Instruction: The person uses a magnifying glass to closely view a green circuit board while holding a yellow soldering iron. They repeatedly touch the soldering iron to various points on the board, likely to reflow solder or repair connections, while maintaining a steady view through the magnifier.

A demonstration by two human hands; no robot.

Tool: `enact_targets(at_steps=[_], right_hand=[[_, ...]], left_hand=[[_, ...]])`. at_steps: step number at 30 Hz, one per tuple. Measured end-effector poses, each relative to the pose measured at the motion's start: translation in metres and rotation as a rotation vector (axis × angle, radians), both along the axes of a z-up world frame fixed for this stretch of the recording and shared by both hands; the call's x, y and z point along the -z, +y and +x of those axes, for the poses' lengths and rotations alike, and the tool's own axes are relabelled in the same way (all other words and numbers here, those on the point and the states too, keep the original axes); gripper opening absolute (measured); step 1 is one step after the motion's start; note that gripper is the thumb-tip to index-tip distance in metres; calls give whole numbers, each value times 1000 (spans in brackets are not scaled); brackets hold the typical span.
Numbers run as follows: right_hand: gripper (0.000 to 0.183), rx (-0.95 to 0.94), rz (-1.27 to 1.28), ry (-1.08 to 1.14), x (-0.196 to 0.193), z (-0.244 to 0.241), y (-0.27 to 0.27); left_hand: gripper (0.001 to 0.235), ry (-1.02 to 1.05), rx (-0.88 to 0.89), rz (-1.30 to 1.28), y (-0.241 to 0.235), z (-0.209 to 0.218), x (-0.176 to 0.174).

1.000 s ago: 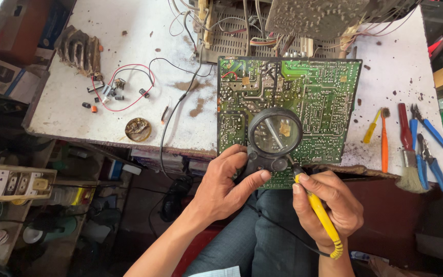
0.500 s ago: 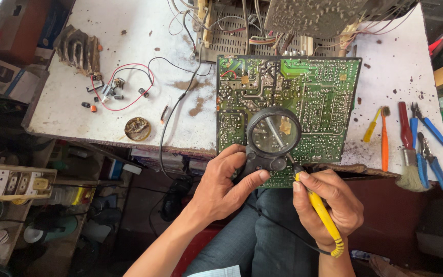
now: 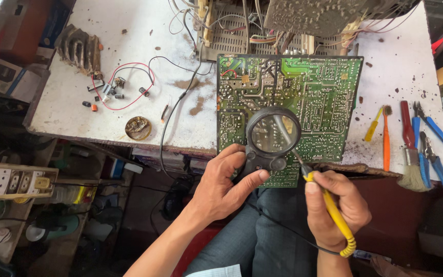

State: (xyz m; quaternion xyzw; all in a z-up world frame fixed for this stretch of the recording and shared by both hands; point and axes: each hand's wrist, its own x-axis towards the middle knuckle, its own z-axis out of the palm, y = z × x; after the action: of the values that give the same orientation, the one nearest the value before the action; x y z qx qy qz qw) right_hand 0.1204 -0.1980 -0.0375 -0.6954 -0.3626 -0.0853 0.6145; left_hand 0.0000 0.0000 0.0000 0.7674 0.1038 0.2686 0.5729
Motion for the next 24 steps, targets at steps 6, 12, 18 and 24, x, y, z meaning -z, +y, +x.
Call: enact_targets(at_steps=[6,12,18,24], right_hand=[[12,-31,314,343,23,5,-3],[10,-75,311,309,22,4,-5],[32,-33,542,334,16,23,-6],[26,363,219,303,1,78,-37]], left_hand=[[39,1,2,4,-1,0,1],[40,-6,2,18,-1,0,3],[27,-13,-10,42,1,-1,-1],[21,14,-7,45,-1,-1,4]])
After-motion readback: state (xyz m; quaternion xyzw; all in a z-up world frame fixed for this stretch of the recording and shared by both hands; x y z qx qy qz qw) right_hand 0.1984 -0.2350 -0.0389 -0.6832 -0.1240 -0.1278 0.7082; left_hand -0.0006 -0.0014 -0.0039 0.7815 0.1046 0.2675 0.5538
